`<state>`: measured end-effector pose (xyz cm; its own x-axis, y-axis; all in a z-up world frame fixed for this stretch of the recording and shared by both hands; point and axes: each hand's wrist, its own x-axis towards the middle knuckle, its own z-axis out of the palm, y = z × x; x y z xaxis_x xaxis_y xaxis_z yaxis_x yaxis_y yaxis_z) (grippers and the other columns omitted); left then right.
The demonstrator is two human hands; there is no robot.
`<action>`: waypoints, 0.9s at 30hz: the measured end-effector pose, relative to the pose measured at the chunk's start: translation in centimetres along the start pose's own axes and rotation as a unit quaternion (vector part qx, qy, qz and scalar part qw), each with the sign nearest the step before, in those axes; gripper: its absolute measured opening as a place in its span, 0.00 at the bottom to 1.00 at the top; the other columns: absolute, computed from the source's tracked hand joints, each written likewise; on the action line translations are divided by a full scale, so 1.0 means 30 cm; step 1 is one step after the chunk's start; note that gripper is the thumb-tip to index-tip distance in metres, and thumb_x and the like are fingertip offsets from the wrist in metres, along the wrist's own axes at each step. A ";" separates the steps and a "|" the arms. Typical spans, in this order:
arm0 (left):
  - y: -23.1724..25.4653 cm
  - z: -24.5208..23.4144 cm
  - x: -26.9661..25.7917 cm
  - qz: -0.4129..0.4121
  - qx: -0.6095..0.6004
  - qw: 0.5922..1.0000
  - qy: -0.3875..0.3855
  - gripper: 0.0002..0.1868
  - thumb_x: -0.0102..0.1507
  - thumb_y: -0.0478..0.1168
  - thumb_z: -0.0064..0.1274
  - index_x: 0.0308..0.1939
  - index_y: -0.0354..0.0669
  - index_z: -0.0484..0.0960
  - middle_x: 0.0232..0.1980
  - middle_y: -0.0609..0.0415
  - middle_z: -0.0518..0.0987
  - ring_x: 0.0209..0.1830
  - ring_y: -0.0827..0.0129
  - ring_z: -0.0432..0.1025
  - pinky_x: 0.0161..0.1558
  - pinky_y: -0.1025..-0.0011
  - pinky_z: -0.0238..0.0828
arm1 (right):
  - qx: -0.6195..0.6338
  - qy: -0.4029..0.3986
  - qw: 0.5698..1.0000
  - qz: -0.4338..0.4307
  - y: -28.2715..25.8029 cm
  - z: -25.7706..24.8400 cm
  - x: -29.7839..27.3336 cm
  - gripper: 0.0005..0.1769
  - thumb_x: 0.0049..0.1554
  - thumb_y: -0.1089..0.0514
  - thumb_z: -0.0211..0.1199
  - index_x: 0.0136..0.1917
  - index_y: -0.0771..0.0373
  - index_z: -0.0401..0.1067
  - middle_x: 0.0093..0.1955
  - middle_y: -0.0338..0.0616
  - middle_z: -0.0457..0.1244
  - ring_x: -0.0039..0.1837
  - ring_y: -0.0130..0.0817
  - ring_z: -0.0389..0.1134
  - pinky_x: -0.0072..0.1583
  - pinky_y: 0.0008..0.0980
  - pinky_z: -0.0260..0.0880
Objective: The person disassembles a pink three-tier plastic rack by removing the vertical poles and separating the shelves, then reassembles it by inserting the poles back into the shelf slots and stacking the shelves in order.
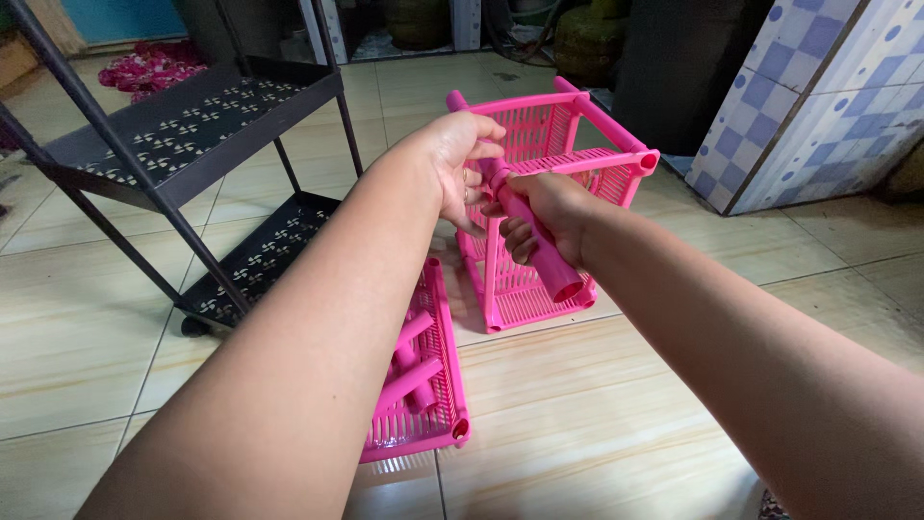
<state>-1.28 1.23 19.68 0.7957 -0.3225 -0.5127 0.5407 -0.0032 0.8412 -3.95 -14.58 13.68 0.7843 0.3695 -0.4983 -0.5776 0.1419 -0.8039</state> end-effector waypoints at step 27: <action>-0.045 -0.005 -0.004 0.010 -0.036 0.999 0.039 0.12 0.63 0.46 0.50 0.49 0.53 0.80 0.68 0.54 0.73 0.60 0.51 0.73 0.64 0.26 0.60 | 0.004 -0.018 1.000 -0.004 -0.007 0.038 -0.101 0.25 0.67 0.41 0.45 0.52 0.63 0.72 0.30 0.33 0.58 0.30 0.19 0.56 0.32 0.19 0.59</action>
<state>-2.08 1.42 18.57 0.8245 -0.2462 -0.5095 0.5397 0.0717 0.8388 -6.47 -14.68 15.72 0.7799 0.4015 -0.4802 -0.5737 0.1518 -0.8049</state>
